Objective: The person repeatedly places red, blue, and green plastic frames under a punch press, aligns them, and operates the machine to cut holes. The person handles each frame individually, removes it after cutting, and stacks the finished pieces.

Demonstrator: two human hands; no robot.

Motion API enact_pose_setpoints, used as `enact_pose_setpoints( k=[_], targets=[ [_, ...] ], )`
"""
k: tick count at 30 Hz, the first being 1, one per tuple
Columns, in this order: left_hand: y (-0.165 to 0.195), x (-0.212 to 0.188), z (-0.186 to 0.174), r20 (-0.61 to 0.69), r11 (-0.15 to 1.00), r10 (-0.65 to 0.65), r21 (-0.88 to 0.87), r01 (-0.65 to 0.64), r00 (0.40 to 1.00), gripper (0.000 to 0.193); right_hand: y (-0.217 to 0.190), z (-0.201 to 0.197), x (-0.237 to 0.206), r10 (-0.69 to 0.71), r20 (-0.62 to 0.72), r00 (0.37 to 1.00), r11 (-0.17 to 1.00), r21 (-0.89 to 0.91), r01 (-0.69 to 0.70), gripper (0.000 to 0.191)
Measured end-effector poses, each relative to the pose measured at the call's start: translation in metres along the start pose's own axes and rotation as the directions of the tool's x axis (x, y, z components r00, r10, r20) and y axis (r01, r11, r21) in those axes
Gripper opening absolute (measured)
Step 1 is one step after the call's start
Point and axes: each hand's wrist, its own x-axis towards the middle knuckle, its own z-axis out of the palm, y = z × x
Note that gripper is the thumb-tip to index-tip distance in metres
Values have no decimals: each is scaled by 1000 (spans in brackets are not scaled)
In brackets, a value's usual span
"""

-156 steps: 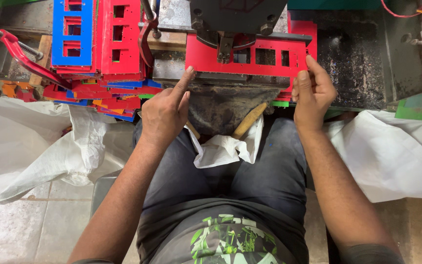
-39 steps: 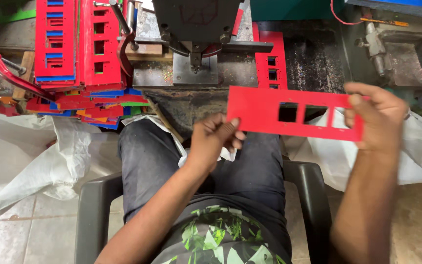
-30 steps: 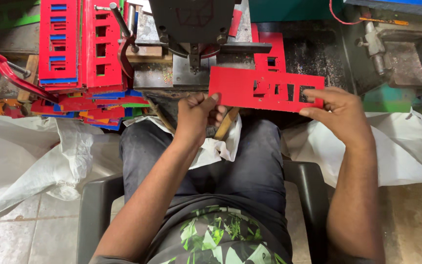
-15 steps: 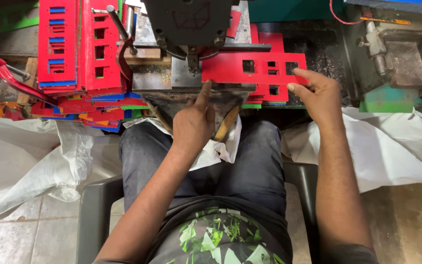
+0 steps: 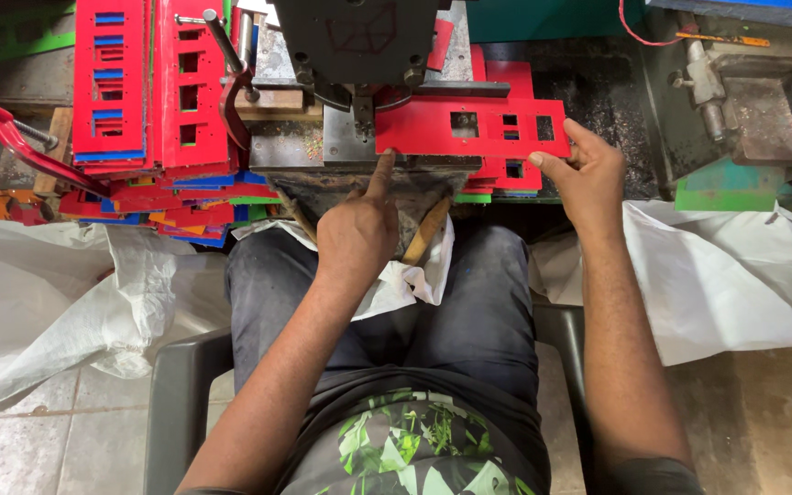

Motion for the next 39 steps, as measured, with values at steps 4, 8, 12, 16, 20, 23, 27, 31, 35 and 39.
enact_pose_setpoints(
  k=[4, 8, 12, 16, 20, 23, 27, 31, 35, 39],
  targets=[
    [-1, 0, -4, 14, 1000, -18, 2, 18, 1000, 69, 3, 3, 1, 0, -14, 1000, 1000, 10, 1, 52],
    [-4, 0, -8, 51, 1000, -15, 6, 15, 999, 70, 3, 3, 1, -10, -31, 999, 1000, 11, 11, 53],
    [-5, 1, -10, 74, 1000, -10, 12, 10, 997, 71, 4, 2, 2, -7, -34, 999, 1000, 4, 7, 52],
    [-8, 2, -11, 77, 1000, 4, 25, -6, 997, 73, 8, 2, 2, 4, -67, 998, 1000, 0, -4, 52],
    [-11, 2, -11, 99, 999, -15, 31, 12, 995, 75, 13, 4, 1, -26, -71, 997, 999, 33, 29, 57],
    [-14, 1, -13, 130, 997, -47, 62, 39, 990, 77, 16, 10, 2, 2, -79, 997, 1000, -7, -3, 59],
    [-27, -1, -23, 152, 988, -98, 133, 78, 984, 76, 21, 34, 3, -31, -91, 995, 999, 16, 33, 61],
    [-46, -2, -36, 157, 975, -129, 202, 96, 979, 73, 25, 61, 1, -41, -145, 989, 978, -210, 10, 63],
    [-59, -5, -44, 119, 967, -103, 247, 71, 987, 70, 25, 77, 5, -92, -138, 986, 992, -100, 78, 67],
    [-62, -7, -49, 96, 965, -85, 254, 58, 992, 67, 21, 80, 2, -73, -154, 985, 982, -184, 43, 66]
  ],
)
